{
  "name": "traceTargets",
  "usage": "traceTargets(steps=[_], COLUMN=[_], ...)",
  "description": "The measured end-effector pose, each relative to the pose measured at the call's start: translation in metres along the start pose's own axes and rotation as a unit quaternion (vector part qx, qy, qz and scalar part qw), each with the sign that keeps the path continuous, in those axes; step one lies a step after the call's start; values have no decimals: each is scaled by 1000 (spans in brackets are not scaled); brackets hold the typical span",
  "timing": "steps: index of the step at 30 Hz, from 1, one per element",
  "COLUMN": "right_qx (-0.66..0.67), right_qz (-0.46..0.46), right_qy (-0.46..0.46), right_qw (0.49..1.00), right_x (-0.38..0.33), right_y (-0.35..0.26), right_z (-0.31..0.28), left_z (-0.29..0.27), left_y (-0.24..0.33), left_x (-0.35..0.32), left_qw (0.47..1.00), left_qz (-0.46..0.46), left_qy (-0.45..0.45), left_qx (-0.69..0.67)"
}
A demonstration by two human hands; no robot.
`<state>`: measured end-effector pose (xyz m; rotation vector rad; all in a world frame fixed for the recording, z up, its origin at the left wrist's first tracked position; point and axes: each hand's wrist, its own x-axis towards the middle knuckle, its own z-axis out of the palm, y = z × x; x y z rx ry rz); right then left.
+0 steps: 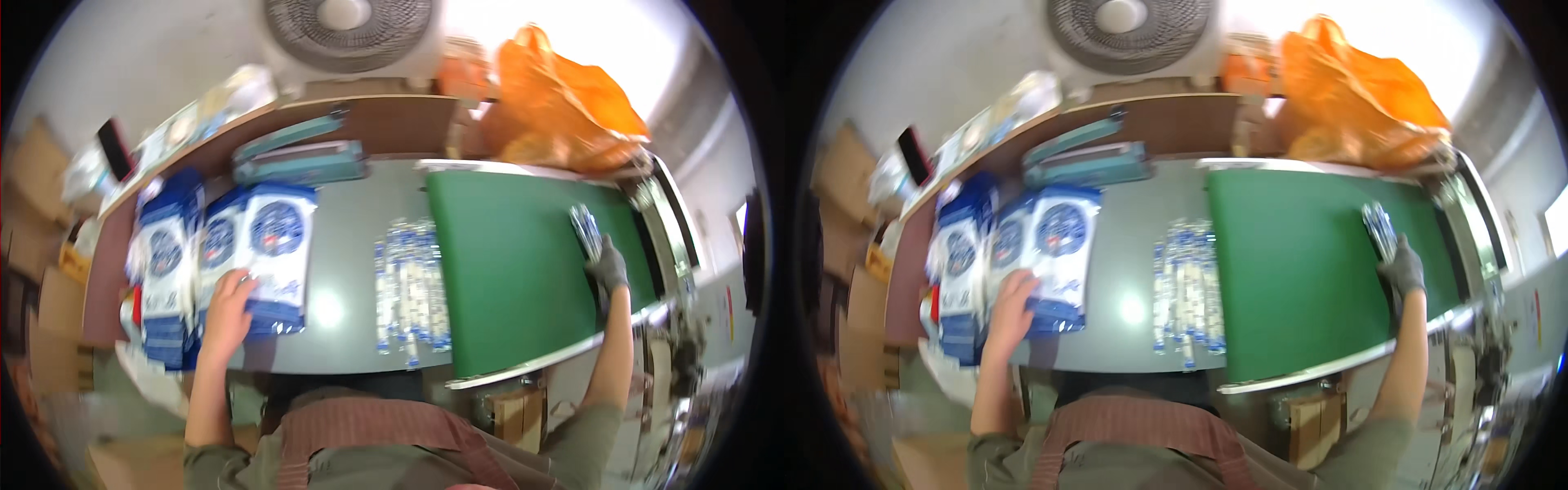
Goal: Manually packaging bundles of stick-like products into plastic bags at a manufacturing station.
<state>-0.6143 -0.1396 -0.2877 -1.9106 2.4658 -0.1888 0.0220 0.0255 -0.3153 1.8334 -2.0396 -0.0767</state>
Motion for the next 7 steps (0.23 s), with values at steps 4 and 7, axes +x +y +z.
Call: traceTargets(steps=[4, 7], right_qx=[-10, 41], right_qz=[-104, -169], right_qy=[-30, -81], right_qw=[994, 981], right_x=[-71, -111], right_y=[-79, -135], right_z=[-1, -3], left_z=[22, 23], left_y=[-23, -33], left_x=[-10, -17], left_qw=[999, 999], left_qz=[22, -16], left_qy=[7, -32], left_qx=[33, 12])
